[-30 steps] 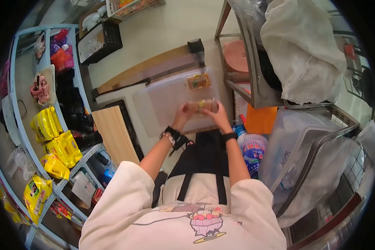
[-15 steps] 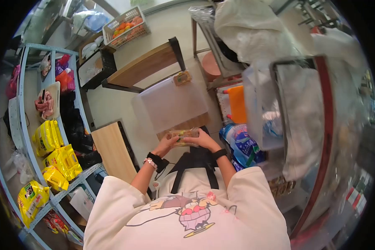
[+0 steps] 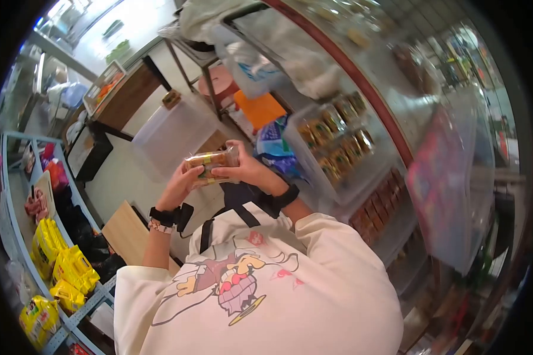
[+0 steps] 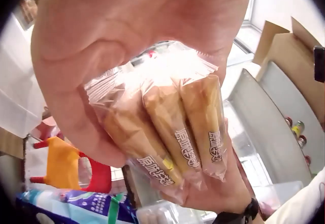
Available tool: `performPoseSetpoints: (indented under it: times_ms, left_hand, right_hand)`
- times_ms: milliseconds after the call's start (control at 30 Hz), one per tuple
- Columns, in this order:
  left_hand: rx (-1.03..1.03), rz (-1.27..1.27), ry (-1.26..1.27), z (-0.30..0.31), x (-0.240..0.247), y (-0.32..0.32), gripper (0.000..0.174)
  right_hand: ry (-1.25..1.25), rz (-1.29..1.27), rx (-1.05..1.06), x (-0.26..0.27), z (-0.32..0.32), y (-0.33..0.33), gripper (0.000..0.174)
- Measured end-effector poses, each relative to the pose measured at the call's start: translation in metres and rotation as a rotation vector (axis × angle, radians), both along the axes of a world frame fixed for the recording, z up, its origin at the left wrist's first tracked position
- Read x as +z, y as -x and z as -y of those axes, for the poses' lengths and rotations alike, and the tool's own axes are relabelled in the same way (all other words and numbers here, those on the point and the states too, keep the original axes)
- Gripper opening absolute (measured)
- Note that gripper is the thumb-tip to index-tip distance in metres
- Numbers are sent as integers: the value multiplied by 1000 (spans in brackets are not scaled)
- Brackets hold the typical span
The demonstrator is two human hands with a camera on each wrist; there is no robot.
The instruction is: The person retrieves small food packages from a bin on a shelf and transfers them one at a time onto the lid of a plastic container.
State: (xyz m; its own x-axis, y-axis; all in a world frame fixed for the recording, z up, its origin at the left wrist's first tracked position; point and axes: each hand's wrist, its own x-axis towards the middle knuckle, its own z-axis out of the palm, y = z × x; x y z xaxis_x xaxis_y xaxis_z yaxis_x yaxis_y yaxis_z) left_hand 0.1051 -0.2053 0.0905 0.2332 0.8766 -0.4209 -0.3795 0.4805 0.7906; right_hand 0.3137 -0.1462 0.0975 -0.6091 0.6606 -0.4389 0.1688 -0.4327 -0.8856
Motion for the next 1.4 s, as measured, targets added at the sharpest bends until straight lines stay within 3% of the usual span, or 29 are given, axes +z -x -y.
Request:
performPoseSetpoints:
  times_ms: [133, 200, 367, 433, 467, 533, 600, 633, 900, 1067, 1133, 1200, 1267, 1300, 1367, 1400]
  left_hand:
    - [-84, -20, -113, -5, 12, -60, 40]
    - [-235, -121, -171, -17, 30, -87, 44]
    - [-411, -178, -257, -69, 41, -164, 49]
    - [-497, -218, -321, -92, 48, -196, 50]
    - [-560, -255, -391, -104, 62, -207, 50]
    - [-643, -407, -296, -128, 71, -236, 53]
    - [-749, -229, -401, -168, 25, -269, 51]
    - [-794, -297, -570, -188, 16, -282, 46]
    - [-771, -425, -567, -291, -51, -441, 38]
    - [-764, -452, -588, -311, -80, -488, 36]
    - [-771, -459, -597, -313, -88, -499, 35]
    - [-775, -471, -604, -317, -96, -508, 35]
    - [-776, -487, -610, -319, -104, -516, 34]
    - [-779, -493, -617, -319, -106, -519, 34]
    - [-790, -508, -628, -320, -110, -526, 34]
    - [-795, -514, -633, -319, -110, -527, 33]
  right_hand:
    - [-121, -203, -139, 5, 25, -63, 64]
    - [-161, -155, -181, 25, 34, -97, 60]
    - [-136, -308, -542, 32, 34, -162, 50]
    - [-154, 33, -604, 65, 30, -183, 44]
    - [-162, -5, -590, 58, 21, -199, 42]
    - [-116, -100, -597, 31, -6, -245, 42]
    - [-47, -143, -591, 17, -33, -278, 43]
    - [-43, -112, -620, 23, -45, -286, 41]
    - [-79, 145, -702, -31, -127, -436, 41]
    - [-138, 303, -617, -52, -161, -491, 43]
    - [-330, 474, -365, -58, -168, -506, 44]
    - [-737, 788, 29, -66, -176, -511, 47]
    - [25, 504, -781, -43, -171, -467, 62]
    - [23, 504, -783, -49, -174, -480, 62]
    - [-916, 1131, 289, -69, -186, -520, 67]
    - [-917, 1133, 287, -74, -192, -520, 67]
